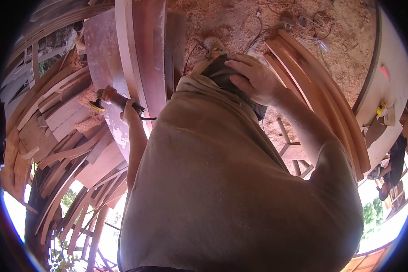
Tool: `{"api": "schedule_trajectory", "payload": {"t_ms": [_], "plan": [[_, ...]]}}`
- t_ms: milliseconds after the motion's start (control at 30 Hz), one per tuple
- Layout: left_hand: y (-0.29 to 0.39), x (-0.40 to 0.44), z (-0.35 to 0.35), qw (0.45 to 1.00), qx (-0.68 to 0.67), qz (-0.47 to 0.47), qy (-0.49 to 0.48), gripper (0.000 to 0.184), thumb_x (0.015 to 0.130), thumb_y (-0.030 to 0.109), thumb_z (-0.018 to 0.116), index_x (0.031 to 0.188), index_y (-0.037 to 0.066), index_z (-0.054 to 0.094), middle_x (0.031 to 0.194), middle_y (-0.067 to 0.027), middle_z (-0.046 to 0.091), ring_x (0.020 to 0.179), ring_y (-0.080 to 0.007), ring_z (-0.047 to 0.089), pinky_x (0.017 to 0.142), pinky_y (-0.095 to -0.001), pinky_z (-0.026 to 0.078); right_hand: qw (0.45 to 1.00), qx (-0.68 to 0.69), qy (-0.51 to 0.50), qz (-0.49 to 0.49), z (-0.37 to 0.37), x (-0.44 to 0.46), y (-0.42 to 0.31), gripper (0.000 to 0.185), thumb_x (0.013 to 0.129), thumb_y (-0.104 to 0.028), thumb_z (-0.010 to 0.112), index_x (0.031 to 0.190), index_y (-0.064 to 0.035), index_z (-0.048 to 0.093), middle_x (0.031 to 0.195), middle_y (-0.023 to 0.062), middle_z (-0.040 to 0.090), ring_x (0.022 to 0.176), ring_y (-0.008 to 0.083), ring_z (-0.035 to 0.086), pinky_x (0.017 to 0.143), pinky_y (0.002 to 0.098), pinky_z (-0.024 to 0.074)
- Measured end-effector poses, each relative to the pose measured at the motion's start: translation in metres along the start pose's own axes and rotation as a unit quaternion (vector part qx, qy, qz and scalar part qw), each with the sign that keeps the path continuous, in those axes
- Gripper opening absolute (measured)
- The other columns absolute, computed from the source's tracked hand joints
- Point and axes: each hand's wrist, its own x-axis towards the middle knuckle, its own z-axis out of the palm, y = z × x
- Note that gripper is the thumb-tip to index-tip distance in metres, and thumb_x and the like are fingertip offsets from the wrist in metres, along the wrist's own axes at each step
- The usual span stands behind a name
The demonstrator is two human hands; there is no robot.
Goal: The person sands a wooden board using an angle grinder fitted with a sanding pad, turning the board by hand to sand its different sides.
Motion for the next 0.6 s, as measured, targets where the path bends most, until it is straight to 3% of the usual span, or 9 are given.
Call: {"api": "schedule_trajectory", "payload": {"t_ms": [500, 600], "plan": [[-0.007, 0.010, 0.001, 1.000, -0.008, -0.001, -0.007, 0.049, 0.060, 0.011, 0.079, 0.093, -0.013, 0.052, 0.078, -0.0157, 0.062, 0.050, -0.0214, 0.060, 0.042, -0.0296, 0.048, 1.000, 0.007, 0.022, -0.005, 0.001, 0.000, -0.003, 0.036, 0.092, -0.014, 0.060, 0.123, 0.0020, 0.055, 0.129, 0.0218, 0.055, 0.122, 0.0371, 0.052, 0.103, 0.0423, 0.0426], [-0.008, 0.012, 0.001, 1.000, -0.016, -0.002, -0.012, 0.050, 0.060, 0.011, 0.079, 0.094, -0.013, 0.052, 0.078, -0.0156, 0.062, 0.051, -0.0218, 0.060, 0.042, -0.0296, 0.049, 1.000, 0.019, -0.002, 0.014, 0.000, 0.000, -0.003, 0.037, 0.093, -0.012, 0.055, 0.126, 0.0021, 0.054, 0.134, 0.0244, 0.051, 0.125, 0.0387, 0.050, 0.105, 0.0420, 0.0394]]}}
